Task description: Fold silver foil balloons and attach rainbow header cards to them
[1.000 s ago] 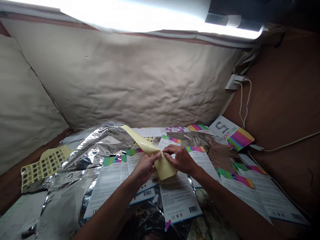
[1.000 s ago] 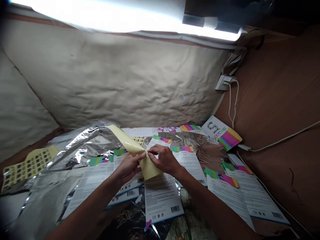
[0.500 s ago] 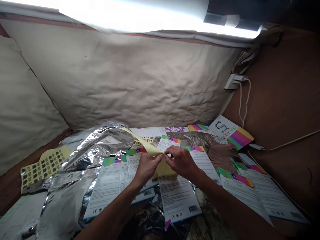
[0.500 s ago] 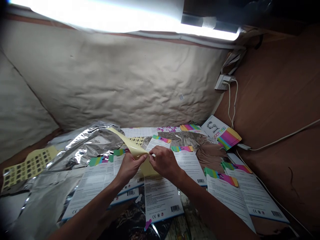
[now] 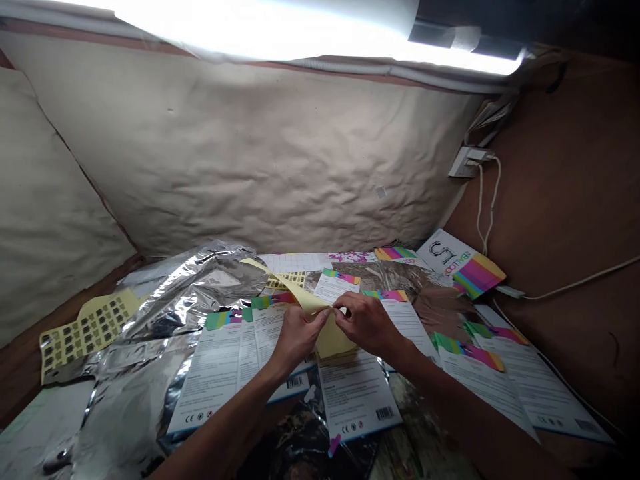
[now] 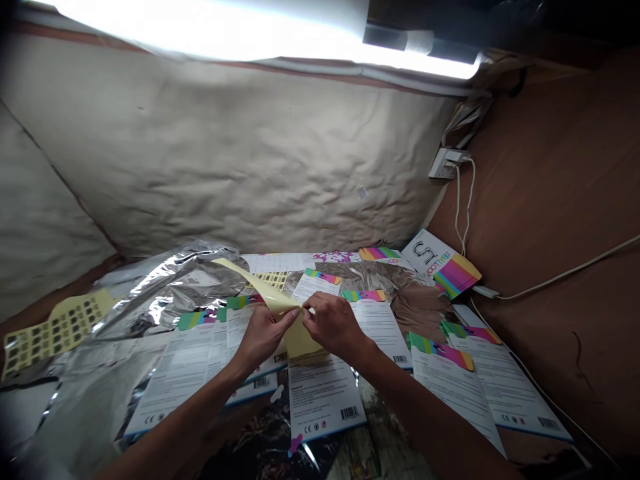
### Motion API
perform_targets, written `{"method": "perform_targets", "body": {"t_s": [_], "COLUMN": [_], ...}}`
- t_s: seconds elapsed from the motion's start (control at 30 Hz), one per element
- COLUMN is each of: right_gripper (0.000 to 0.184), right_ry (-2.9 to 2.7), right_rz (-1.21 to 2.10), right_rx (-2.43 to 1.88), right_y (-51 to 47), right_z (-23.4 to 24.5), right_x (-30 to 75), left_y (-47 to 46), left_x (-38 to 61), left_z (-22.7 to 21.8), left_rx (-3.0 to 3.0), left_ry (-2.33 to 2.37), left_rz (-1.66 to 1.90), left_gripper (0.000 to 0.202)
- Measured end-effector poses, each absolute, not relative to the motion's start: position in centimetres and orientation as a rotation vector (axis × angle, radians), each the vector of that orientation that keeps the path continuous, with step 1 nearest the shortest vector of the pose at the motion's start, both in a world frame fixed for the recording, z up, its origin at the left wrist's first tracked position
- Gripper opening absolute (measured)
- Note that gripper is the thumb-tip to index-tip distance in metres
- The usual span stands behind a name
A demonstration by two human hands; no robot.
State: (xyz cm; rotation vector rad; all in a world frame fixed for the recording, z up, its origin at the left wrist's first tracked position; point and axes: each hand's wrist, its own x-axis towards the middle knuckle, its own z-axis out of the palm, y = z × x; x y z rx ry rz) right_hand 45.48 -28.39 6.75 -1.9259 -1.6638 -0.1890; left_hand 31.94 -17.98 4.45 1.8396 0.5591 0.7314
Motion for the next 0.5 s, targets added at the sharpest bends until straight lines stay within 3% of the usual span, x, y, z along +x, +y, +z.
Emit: {"method": "perform_targets", "body": {"t_s": [0.23,0.5], "right_gripper": [0.012,0.011], "right_ry": [-1.555,-1.454], "right_rz": [0.186,0.099], "right_rx": [-1.803,-1.844], "right_y": [-28.95,-29.19], "right_z": [7.75,7.29], "right_x": [46.40,45.77], "left_y": [-18.02,-18.19], "left_x": [31.92,31.88], "left_z": [4.44,4.51], "left_rx": [1.791,1.865], "left_ry": [0.532,0.530], "left_rz": [0.715,0.695], "left_gripper": [0.028,0.026]}}
